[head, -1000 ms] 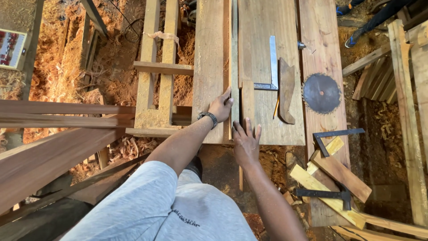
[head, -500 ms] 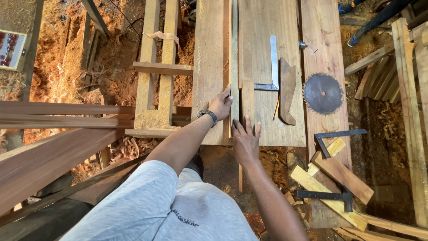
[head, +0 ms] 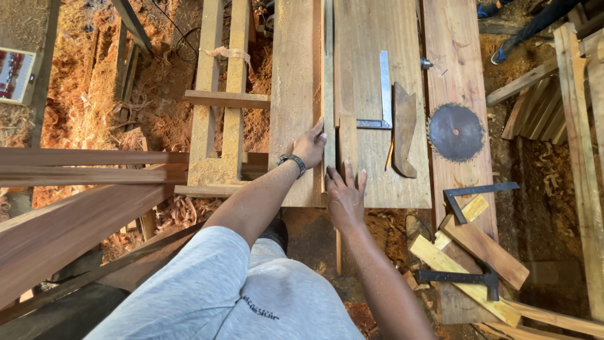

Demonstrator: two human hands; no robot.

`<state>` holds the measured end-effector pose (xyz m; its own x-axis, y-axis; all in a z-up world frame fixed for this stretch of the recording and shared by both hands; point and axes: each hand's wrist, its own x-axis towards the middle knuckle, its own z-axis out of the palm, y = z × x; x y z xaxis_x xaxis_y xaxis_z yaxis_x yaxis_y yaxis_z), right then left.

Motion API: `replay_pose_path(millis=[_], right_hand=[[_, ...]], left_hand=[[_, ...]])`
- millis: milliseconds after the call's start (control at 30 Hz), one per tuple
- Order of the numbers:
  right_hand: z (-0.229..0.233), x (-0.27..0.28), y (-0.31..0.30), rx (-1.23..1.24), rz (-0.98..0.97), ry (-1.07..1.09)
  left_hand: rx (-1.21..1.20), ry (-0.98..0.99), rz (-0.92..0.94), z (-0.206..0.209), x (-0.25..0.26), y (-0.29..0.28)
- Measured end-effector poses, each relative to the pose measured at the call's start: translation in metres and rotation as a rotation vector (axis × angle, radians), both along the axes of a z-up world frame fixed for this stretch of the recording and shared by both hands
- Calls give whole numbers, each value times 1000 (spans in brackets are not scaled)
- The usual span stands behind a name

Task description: Measuring and marking a wooden board using a try square, a wooden block, and a pencil on a workbench.

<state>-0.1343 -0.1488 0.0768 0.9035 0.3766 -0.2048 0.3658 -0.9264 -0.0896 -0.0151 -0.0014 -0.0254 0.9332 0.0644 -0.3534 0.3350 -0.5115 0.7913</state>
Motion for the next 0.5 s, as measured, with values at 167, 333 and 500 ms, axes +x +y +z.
replay_pose_path(millis=[167, 333, 500], right_hand=[[-6, 4, -2, -9, 19, -15], [-4, 6, 0, 0, 4, 6], [5, 8, 4, 1, 0, 11]], left_hand=[[9, -1, 5, -1, 5, -1], [-4, -1, 4, -6, 9, 0], [-1, -1, 14, -2, 10, -1]])
